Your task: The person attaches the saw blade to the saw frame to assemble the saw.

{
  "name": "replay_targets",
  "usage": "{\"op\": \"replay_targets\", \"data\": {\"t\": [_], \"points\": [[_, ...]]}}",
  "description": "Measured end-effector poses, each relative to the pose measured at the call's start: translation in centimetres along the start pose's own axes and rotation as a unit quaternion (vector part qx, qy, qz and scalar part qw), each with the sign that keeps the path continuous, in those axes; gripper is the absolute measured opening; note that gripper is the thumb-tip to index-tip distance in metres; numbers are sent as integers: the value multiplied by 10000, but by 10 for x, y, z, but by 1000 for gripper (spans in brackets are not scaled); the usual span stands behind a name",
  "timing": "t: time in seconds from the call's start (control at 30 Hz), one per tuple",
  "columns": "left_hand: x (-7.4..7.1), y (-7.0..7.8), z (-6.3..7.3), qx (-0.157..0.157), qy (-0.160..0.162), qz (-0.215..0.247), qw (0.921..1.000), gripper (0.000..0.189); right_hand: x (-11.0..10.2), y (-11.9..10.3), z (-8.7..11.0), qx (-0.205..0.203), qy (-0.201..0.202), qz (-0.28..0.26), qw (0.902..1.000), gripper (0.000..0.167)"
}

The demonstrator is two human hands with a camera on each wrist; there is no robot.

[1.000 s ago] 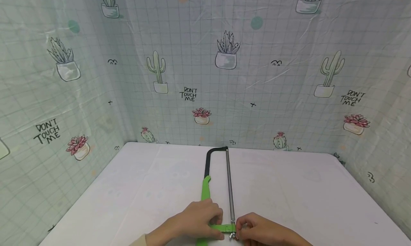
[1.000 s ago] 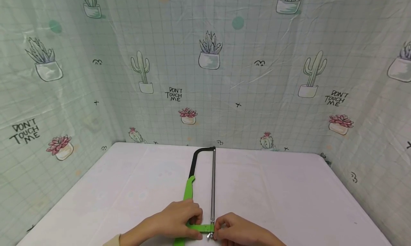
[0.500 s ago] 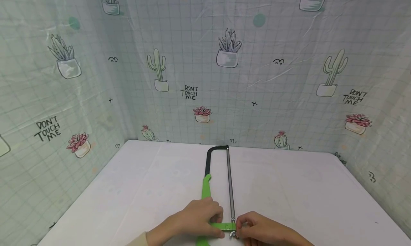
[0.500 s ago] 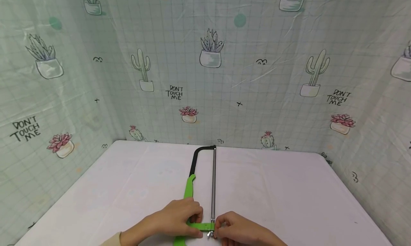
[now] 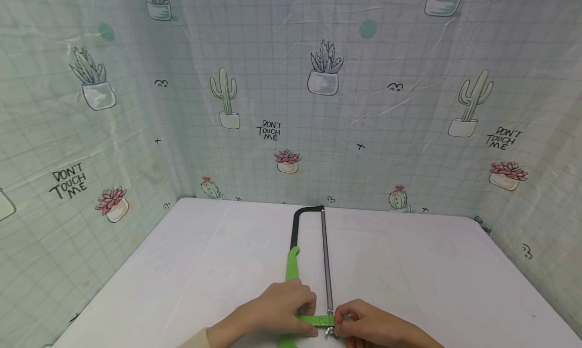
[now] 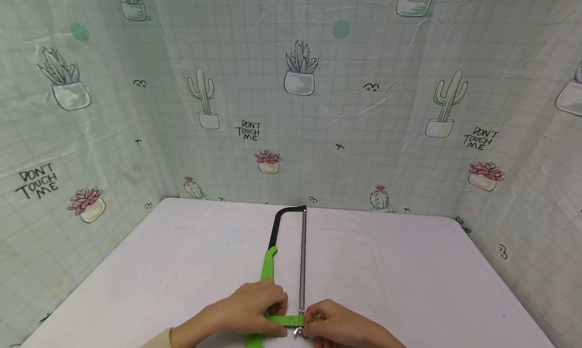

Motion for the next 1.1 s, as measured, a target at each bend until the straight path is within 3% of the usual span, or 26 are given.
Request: {"op": "replay_targets", "data": {"t": [0.3,0.57,0.8,1.1], "points": [[0,0,0,0,1,41,10000,31,1,-1,0,-5,-27,-37,10000,17],[1,1,0,-11,25,40,10000,30,0,1,0,-46,-76,-89,9999,28],[1,0,-1,17,41,23,10000,30,0,1,0,4,-67,-192,9998,18],[0,-1,-1,54,46,-32,10000,31,0,0,0,-23,-90,-222,9997,23]]}}
Point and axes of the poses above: each hand's wrist, its own z-axis away from the middle knuckle, its own x-axis out of the palm, y = z × x, the point moved 1 cm from there along -z, towards the middle knuckle, and after that the axes turned 2 degrees about -z, right-handed, at the moved point
